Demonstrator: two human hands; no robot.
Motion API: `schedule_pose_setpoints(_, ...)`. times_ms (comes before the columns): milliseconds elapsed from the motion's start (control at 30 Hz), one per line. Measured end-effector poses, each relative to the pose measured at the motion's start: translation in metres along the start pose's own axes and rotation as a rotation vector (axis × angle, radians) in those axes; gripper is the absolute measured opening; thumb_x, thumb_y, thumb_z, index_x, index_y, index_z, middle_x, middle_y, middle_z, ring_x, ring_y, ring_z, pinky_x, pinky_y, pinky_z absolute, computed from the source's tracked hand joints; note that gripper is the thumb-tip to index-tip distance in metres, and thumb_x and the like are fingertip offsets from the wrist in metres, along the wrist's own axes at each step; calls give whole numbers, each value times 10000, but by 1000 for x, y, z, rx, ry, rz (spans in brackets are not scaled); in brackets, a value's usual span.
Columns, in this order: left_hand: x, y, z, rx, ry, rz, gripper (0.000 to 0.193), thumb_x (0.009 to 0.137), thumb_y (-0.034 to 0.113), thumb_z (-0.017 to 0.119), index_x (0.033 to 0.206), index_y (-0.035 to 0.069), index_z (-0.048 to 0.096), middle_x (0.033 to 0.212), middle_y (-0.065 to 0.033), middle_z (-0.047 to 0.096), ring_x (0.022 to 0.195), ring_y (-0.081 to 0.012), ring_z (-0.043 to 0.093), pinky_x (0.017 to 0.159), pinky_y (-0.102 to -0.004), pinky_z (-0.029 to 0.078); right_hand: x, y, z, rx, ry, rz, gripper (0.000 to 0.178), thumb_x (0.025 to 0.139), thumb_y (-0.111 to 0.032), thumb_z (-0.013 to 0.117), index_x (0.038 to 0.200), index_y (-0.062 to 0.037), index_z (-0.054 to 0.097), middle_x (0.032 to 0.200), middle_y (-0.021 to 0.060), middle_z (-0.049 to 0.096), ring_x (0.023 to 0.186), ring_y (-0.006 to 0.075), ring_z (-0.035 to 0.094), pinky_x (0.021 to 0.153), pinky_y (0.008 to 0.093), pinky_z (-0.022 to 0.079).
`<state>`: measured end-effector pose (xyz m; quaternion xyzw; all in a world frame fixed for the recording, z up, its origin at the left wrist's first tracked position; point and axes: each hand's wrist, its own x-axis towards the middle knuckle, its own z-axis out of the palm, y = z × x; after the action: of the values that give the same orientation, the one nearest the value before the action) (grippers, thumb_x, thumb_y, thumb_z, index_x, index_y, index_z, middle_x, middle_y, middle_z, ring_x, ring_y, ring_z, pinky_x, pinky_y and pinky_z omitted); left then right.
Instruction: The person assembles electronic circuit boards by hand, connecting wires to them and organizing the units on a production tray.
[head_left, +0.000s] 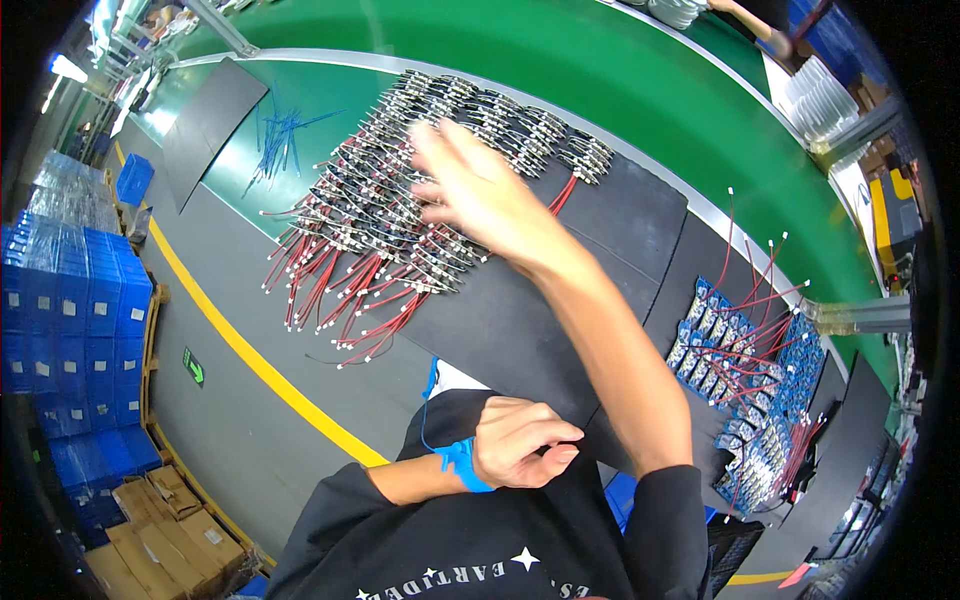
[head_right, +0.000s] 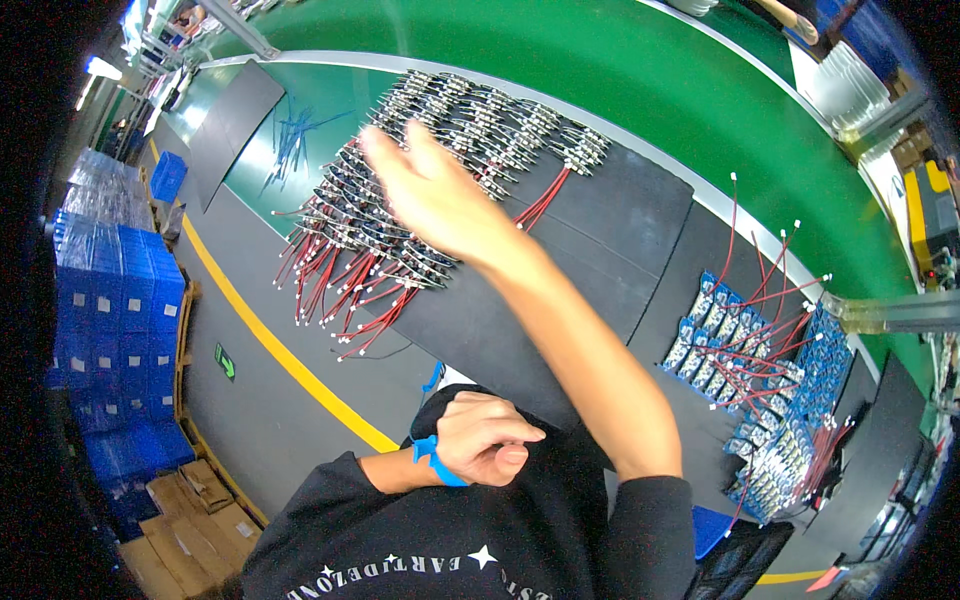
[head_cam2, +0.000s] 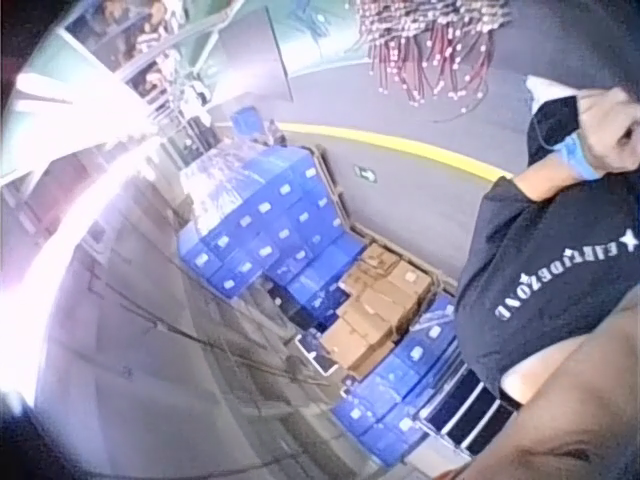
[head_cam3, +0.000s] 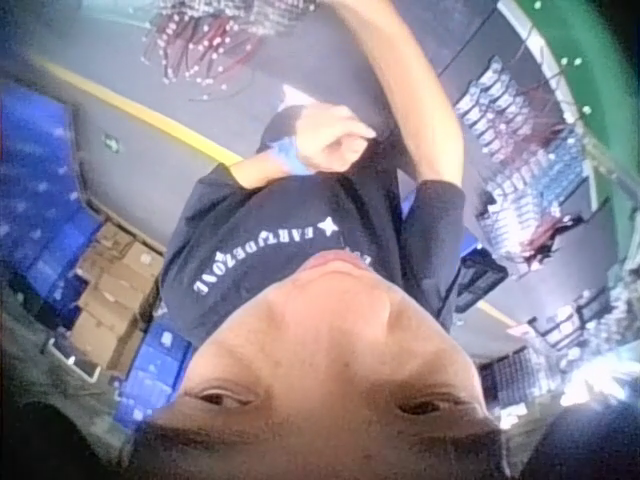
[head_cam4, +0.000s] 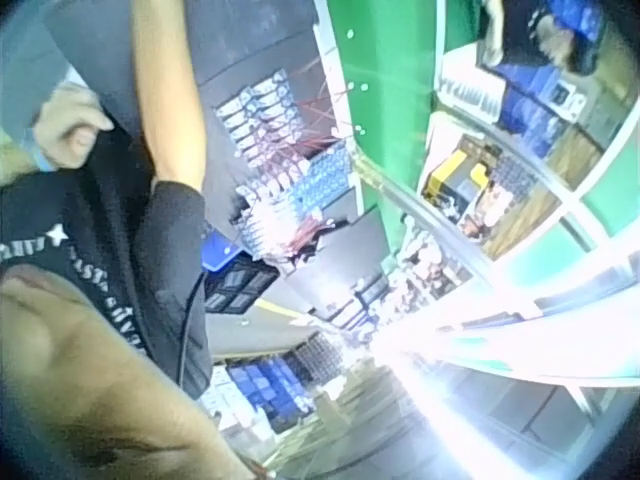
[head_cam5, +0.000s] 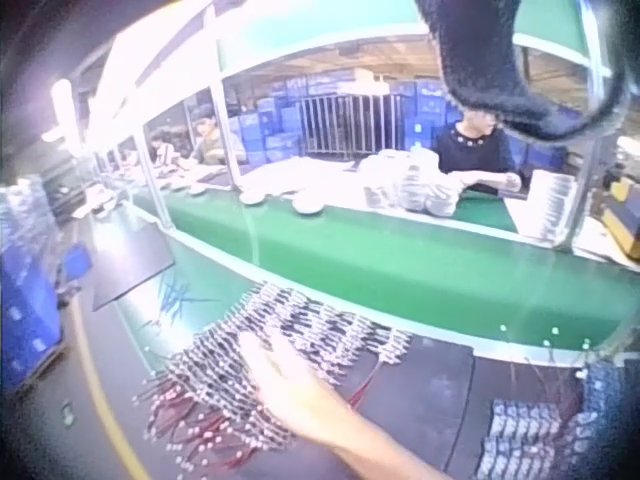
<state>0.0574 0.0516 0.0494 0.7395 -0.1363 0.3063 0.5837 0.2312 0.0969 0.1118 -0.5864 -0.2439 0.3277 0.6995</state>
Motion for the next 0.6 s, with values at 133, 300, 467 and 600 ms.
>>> schedule_pose_setpoints(133, -24, -18, -7, -178, 26, 38, 284, 940, 148, 446, 804, 7, 653, 634, -85, 600, 481, -224, 575, 449, -308, 471, -44, 8, 3, -135, 78, -363, 458, 960, -259, 546, 1234, 102, 478, 928, 194, 661, 782, 226, 658, 708, 335, 505)
schedule_pose_setpoints(300, 1, -22, -13, -328, 221, -741, 203, 1000, 107, 420, 1069, -46, 534, 1014, -171, 642, 807, -197, 633, 769, -304, 510, -192, 46, -31, 56, 746, -239, 230, 947, -25, 528, 1165, 29, 577, 1085, 135, 635, 905, 170, 630, 736, 279, 530)
schedule_pose_setpoints(467, 34, -52, 40, -637, -131, -894, 361, 974, 73, 478, 1312, -51, 443, 1368, -177, 474, 1274, -255, 462, 1066, -353, 368, -261, 80, -57, 470, 1337, -110, 413, 953, -130, 505, 1311, 58, 420, 1384, 209, 443, 1303, 283, 432, 1007, 400, 409)
schedule_pose_setpoints(600, 31, -52, 63, -741, -226, -892, 387, 948, 40, 494, 1320, -40, 425, 1397, -167, 435, 1279, -256, 456, 1060, -358, 375, -254, 80, -97, 942, 1318, -204, 350, 944, -153, 552, 1231, 31, 471, 1357, 183, 469, 1233, 250, 483, 965, 348, 432)
